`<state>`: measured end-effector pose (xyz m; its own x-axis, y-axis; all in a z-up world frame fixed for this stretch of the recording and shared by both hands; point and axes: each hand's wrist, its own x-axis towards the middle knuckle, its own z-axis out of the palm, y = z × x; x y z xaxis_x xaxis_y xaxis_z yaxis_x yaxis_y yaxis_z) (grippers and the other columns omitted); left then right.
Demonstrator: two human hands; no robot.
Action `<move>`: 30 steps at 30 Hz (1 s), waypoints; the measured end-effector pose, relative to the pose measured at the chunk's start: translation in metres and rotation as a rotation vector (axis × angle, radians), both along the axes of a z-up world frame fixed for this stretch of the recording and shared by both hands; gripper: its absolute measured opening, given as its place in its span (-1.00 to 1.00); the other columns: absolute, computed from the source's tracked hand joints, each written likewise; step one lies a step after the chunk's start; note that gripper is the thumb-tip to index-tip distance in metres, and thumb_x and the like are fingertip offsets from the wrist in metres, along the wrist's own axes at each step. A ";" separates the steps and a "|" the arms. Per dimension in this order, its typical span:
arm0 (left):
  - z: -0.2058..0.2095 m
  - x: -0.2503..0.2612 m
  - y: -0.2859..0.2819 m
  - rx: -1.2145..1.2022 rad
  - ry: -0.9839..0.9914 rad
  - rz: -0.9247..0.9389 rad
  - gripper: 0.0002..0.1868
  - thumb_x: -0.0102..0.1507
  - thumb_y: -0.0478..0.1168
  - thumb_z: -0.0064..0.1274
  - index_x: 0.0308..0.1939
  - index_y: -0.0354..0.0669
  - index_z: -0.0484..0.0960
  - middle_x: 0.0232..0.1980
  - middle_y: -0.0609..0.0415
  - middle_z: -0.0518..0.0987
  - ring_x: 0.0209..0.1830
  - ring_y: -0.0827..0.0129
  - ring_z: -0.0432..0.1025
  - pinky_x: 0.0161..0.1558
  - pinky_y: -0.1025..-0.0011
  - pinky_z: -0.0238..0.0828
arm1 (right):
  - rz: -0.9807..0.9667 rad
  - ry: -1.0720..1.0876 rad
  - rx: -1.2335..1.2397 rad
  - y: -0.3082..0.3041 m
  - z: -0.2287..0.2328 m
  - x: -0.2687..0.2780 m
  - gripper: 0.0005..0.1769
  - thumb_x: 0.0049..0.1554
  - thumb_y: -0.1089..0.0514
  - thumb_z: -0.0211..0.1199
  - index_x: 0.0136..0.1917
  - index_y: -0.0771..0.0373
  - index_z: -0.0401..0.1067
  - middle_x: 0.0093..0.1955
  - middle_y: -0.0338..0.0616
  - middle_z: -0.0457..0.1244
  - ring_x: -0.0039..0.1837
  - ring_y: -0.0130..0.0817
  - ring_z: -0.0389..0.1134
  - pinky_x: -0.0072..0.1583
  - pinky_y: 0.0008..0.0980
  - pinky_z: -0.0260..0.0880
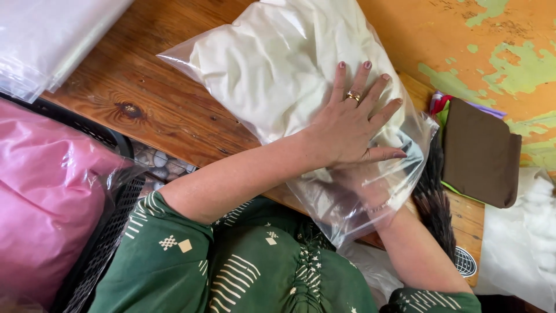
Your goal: The person prepares a pillow by smoothing and brushing it before sliding it into a plastic storage bag.
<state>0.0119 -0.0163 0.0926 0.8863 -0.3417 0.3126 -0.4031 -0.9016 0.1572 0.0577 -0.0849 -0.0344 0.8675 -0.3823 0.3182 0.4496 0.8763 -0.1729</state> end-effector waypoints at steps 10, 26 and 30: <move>0.011 0.004 0.009 -0.118 0.226 0.028 -0.06 0.09 0.45 -0.86 0.44 0.07 -0.16 0.45 -0.34 -0.21 0.43 -0.27 -0.30 0.24 -0.35 -0.44 | -0.307 -0.755 -2.391 -0.066 0.012 -0.035 0.06 -0.05 -0.50 -0.26 0.44 0.31 -0.02 0.48 0.31 -0.17 0.51 0.25 -0.23 0.42 0.16 -0.27; -0.032 0.016 0.012 -0.112 -0.058 0.085 -0.08 0.20 0.45 -0.75 0.44 -0.01 0.08 0.47 -0.20 -0.27 0.43 -0.20 -0.49 0.33 -0.28 -0.60 | -0.402 -0.366 -2.287 -0.052 0.070 0.014 -0.20 0.15 -0.36 -0.24 0.50 0.10 -0.09 0.52 0.07 -0.19 0.51 0.08 -0.38 0.43 0.06 -0.35; -0.037 0.020 -0.001 -0.186 -0.220 0.019 -0.15 0.22 0.41 -0.64 0.29 -0.12 0.26 0.40 -0.23 0.01 0.41 -0.22 -0.18 0.31 -0.28 -0.41 | -0.233 -0.153 -1.730 -0.047 0.002 0.078 -0.20 0.15 -0.34 -0.18 0.46 0.18 -0.08 0.47 0.08 -0.11 0.50 -0.03 -0.26 0.43 -0.12 -0.24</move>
